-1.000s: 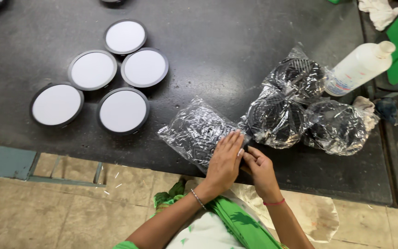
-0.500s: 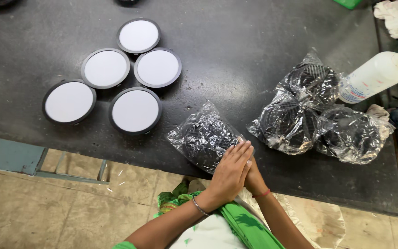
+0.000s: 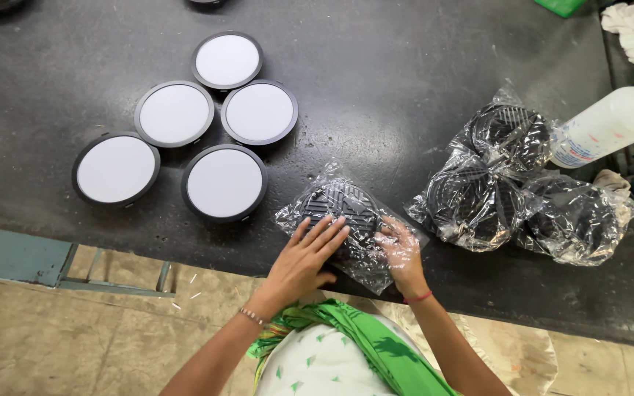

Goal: The person wipes the surface of a round LED light with a cloth, then wraps it in a plastic bag. The person repeats this process for several LED lights, placing the wrapped units on the table.

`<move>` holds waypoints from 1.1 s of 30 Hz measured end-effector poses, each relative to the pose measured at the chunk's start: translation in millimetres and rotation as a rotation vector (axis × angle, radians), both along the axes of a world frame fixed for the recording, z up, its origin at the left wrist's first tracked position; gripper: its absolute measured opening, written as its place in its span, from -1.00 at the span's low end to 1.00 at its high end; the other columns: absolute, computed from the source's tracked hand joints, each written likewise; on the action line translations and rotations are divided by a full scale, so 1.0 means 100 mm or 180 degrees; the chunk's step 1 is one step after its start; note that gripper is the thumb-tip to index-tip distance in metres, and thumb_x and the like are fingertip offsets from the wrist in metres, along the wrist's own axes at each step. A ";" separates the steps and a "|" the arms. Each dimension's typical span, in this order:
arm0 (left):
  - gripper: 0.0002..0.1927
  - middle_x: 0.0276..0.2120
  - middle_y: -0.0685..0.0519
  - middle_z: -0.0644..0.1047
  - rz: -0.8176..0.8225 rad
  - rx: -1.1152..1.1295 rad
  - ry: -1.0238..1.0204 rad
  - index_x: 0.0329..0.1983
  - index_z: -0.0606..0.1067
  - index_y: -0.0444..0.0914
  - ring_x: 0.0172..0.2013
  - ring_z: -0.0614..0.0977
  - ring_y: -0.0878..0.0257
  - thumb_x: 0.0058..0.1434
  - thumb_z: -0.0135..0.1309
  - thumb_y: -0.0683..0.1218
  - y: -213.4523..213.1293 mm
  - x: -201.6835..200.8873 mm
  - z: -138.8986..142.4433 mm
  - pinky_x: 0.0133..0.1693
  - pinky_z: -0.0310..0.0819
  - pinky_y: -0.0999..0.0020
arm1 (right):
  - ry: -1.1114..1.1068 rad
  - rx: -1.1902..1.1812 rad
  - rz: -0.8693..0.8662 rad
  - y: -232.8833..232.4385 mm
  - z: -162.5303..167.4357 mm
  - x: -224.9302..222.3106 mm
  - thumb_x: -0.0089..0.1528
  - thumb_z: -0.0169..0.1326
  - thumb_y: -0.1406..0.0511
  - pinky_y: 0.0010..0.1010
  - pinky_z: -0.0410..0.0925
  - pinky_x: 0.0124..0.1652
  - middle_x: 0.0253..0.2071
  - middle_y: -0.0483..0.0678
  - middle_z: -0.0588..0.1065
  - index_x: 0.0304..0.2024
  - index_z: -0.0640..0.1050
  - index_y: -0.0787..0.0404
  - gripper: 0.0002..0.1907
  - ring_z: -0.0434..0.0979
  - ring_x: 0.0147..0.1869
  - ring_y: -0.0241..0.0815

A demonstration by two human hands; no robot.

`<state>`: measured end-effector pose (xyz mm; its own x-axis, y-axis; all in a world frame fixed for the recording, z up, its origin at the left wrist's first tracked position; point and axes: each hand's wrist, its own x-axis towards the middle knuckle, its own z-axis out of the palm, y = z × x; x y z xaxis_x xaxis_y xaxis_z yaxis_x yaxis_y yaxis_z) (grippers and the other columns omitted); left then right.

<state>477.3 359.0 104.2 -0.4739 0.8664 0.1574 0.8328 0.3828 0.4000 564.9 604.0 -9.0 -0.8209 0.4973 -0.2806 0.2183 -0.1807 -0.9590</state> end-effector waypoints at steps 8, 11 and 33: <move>-0.29 0.23 0.00 0.54 -0.0098 0.1701 0.0183 0.29 0.45 -0.22 0.26 0.54 0.15 0.00 0.32 -0.18 0.28 -0.30 -0.06 0.34 0.33 0.19 | 0.0089 0.0549 0.0889 0.06 1.16 -0.06 0.30 0.09 0.35 -0.47 0.54 -0.07 0.03 0.09 0.59 0.23 0.44 0.33 -0.55 0.64 -0.01 -0.31; -0.38 0.13 0.04 0.61 0.0562 0.1935 -0.1490 0.24 0.50 -0.19 0.01 0.65 0.33 0.05 0.29 -0.19 0.20 -0.38 0.15 0.09 0.53 0.36 | 0.0226 0.1260 0.0140 0.31 1.73 0.17 0.36 0.02 0.26 -0.39 0.53 -0.15 -0.04 0.05 0.63 0.07 0.59 0.29 -0.68 0.67 -0.12 -0.25; -0.85 -0.33 0.12 0.54 0.0968 0.1948 -0.3079 -0.21 0.70 -0.26 -0.31 0.51 0.35 0.18 0.30 -0.12 0.37 -0.30 0.45 -0.28 0.37 0.41 | 0.0150 0.1394 0.3062 0.33 1.80 -0.55 0.26 0.20 0.28 -0.50 0.47 -0.18 -0.24 -0.11 0.64 -0.02 0.63 0.29 -0.73 0.57 -0.19 -0.40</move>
<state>447.3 395.7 149.7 -0.7975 0.6026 -0.0304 -0.0089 0.0387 0.9992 509.5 637.5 171.3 -0.9284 -0.3183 -0.1917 0.0465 0.4122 -0.9099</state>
